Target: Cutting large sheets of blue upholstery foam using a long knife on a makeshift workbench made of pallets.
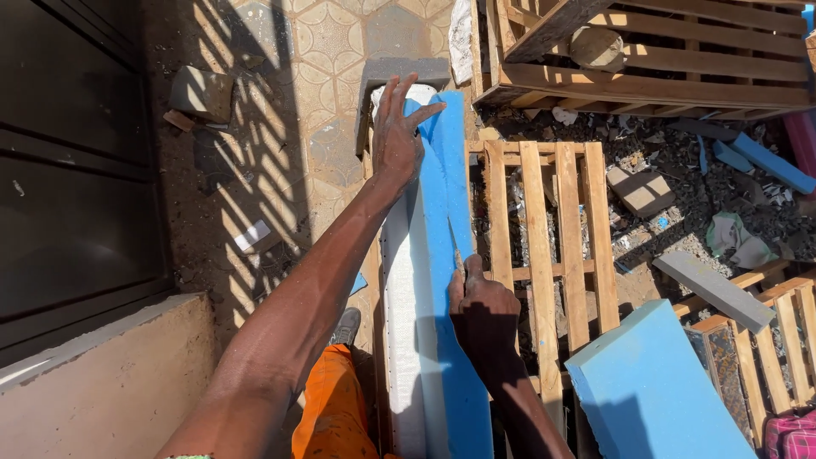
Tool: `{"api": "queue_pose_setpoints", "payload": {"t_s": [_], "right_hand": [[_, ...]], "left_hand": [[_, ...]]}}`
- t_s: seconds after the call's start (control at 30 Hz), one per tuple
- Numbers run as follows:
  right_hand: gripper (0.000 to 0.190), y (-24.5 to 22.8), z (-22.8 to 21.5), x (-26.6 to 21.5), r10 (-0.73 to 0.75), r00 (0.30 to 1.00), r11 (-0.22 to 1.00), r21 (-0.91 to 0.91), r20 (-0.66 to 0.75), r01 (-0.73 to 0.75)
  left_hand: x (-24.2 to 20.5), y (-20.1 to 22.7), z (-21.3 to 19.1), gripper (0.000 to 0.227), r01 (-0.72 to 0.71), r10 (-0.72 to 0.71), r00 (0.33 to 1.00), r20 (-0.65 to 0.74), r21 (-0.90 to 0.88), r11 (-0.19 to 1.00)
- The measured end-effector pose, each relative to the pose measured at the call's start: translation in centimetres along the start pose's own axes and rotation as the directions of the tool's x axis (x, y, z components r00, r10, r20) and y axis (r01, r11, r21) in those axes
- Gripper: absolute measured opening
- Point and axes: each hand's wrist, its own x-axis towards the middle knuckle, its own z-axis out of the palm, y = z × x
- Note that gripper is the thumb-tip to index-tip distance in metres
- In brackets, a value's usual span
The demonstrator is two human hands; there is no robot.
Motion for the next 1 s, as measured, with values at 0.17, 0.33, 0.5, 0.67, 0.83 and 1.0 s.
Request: {"api": "queue_pose_setpoints", "payload": {"t_s": [0.17,0.33,0.5,0.67,0.83,1.0], "right_hand": [[0.049,0.0,-1.1,-1.2,-0.137,0.962,0.984,0.083,-0.236,0.16],[0.046,0.4,0.1,0.6,-0.147,0.954,0.987,0.029,-0.261,0.161],[0.036,-1.2,0.6,4.3,-0.223,0.894,0.973,-0.029,-0.389,0.23],[0.039,0.3,3.5,3.1,-0.194,0.921,0.958,0.138,-0.337,0.252],[0.043,-0.2,2.3,-4.1,-0.096,0.966,0.982,0.138,-0.239,0.132],[0.039,-1.1,2.3,-2.2,-0.139,0.942,0.979,0.103,-0.305,0.178]], "left_hand": [[-1.3,6.3,0.7,0.028,-0.155,0.008,0.959,0.282,0.503,0.85],[-4.1,8.1,-1.2,0.021,-0.072,-0.108,0.905,0.411,0.399,0.914],[-4.8,7.1,-1.5,0.026,-0.072,-0.084,0.913,0.399,0.36,0.93],[-5.0,7.2,-2.6,0.039,-0.213,-0.074,0.871,0.486,0.509,0.834],[-5.1,7.3,-3.3,0.05,-0.273,-0.068,0.851,0.52,0.55,0.789],[-4.8,8.1,-3.5,0.054,-0.357,-0.055,0.828,0.559,0.599,0.717]]}}
